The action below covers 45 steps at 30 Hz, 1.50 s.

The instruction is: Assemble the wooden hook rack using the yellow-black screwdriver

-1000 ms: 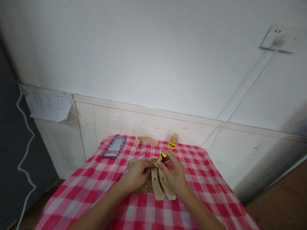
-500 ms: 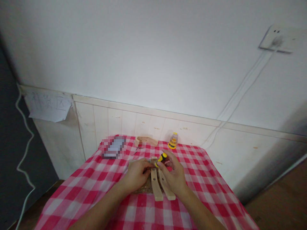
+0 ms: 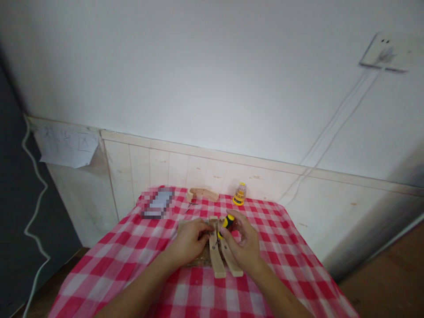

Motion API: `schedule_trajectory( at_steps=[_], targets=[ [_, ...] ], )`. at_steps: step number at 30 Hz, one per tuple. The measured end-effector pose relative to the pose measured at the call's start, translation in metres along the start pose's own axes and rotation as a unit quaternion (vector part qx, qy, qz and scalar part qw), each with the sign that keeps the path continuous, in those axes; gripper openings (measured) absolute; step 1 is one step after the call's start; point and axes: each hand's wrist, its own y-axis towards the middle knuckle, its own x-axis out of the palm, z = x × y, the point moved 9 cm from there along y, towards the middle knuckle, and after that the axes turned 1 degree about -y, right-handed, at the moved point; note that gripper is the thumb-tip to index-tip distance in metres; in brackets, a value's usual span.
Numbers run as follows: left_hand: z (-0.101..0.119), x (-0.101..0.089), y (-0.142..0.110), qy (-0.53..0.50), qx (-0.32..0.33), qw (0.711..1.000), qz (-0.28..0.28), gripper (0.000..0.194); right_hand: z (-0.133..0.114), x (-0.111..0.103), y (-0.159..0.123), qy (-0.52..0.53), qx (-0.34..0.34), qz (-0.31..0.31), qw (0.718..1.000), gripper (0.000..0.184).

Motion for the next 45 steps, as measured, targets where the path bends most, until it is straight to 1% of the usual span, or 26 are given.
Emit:
schedule_trajectory(
  at_steps=[7, 10, 17, 22, 26, 30, 35, 45],
  targets=[
    [0.001, 0.002, 0.000, 0.014, 0.004, 1.000, -0.013, 0.031, 0.001, 0.005, -0.001, 0.003, 0.002, -0.030, 1.000, 0.037],
    [0.001, 0.003, -0.001, 0.022, 0.007, 1.000, -0.021, 0.033, 0.001, 0.005, 0.000, -0.002, 0.000, -0.030, 1.000, 0.037],
    [0.001, 0.003, -0.002, 0.002, 0.015, 1.000, -0.022, 0.033, 0.001, 0.006, 0.000, -0.001, -0.016, -0.027, 1.000, 0.038],
    [0.000, 0.004, -0.001, 0.006, 0.008, 1.000, -0.025, 0.033, 0.001, 0.005, 0.001, -0.011, -0.012, -0.026, 1.000, 0.038],
    [0.001, 0.002, -0.001, 0.014, 0.011, 1.000, -0.015, 0.032, -0.002, 0.005, 0.001, -0.006, -0.014, -0.033, 0.999, 0.036],
    [0.002, 0.002, -0.001, 0.014, 0.013, 1.000, -0.018, 0.034, -0.007, 0.006, 0.001, 0.001, -0.023, -0.048, 0.999, 0.037],
    [0.000, 0.003, -0.001, 0.010, 0.007, 1.000, -0.019, 0.036, -0.004, 0.007, 0.003, 0.018, -0.001, -0.044, 0.999, 0.038],
    [0.000, 0.003, 0.000, 0.009, 0.012, 1.000, -0.016, 0.031, 0.006, 0.008, 0.003, 0.036, 0.034, -0.019, 0.999, 0.031]
  ],
)
